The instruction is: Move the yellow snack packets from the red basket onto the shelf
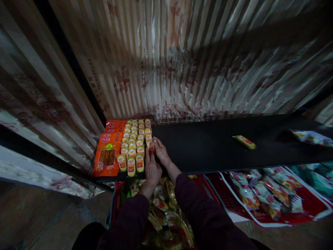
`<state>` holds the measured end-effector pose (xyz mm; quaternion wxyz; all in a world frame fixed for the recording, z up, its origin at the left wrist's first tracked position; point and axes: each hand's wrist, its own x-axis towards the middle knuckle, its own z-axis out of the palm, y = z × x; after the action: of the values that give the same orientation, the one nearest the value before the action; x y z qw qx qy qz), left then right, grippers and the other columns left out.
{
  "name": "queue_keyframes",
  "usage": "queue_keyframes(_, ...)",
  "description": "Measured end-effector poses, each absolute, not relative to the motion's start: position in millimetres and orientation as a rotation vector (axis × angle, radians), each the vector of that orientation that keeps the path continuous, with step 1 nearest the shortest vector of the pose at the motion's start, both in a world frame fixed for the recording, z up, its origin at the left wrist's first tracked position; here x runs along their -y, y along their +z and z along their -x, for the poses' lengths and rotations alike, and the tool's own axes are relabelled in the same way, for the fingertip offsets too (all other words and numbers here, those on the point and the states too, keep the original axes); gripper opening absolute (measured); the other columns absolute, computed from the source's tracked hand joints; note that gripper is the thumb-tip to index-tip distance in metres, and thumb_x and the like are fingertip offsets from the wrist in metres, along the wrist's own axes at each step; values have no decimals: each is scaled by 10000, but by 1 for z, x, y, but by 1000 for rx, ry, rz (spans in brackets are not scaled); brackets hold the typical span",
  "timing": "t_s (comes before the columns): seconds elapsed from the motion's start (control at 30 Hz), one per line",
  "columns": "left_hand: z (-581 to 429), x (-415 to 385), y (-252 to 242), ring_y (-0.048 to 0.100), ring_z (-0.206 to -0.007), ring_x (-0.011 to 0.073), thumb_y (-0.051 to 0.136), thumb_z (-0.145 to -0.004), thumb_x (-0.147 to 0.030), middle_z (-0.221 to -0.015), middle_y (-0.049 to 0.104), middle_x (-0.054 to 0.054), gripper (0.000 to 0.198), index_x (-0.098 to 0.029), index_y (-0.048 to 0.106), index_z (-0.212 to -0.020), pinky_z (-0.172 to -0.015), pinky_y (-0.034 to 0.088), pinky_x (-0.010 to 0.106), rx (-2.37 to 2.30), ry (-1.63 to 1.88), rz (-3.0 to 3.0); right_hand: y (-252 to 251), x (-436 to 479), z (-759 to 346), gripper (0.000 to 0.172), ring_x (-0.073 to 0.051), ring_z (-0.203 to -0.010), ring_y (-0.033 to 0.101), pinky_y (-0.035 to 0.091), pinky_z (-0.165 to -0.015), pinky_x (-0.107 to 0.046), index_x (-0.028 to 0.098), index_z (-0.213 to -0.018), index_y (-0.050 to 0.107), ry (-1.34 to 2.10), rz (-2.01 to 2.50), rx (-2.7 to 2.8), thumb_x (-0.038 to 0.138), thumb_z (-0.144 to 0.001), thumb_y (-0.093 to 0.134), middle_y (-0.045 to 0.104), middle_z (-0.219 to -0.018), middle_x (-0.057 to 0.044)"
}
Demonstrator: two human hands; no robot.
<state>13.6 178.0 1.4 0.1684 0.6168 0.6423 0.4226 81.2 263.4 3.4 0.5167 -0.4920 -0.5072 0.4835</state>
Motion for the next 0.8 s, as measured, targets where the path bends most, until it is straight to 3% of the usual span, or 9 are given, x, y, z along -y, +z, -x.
queue_keyframes(0.27,-14,-188,-1,243,-1413,267,427,-740,-20,-1529,239,182,604,-69,449,-1342,-1154,274,406,-1841,1220,-1729,15,-265,-79,510,-200,-1158,568,395,-1063,-389,249,-1231,578,1101,1226,1249,574,-859,455,625,-1245,-39)
queue_keyframes(0.5,-12,-184,4,192,-1429,266,482,-838,-197,-1554,177,160,613,-112,332,-1426,-1160,252,391,-1759,1249,-1806,4,-261,-73,525,-193,-1255,500,340,-1113,-370,268,-1293,542,1064,1236,1246,544,-849,495,564,-1339,-24)
queue_keyframes(0.8,-14,-184,-4,163,-1434,281,486,-817,-154,-1539,199,198,636,-76,316,-1425,-1162,238,433,-1836,1209,-1893,-1,-250,-75,548,-201,-1244,511,352,-1104,-366,228,-1264,568,1096,1273,1176,570,-844,484,566,-1336,-54)
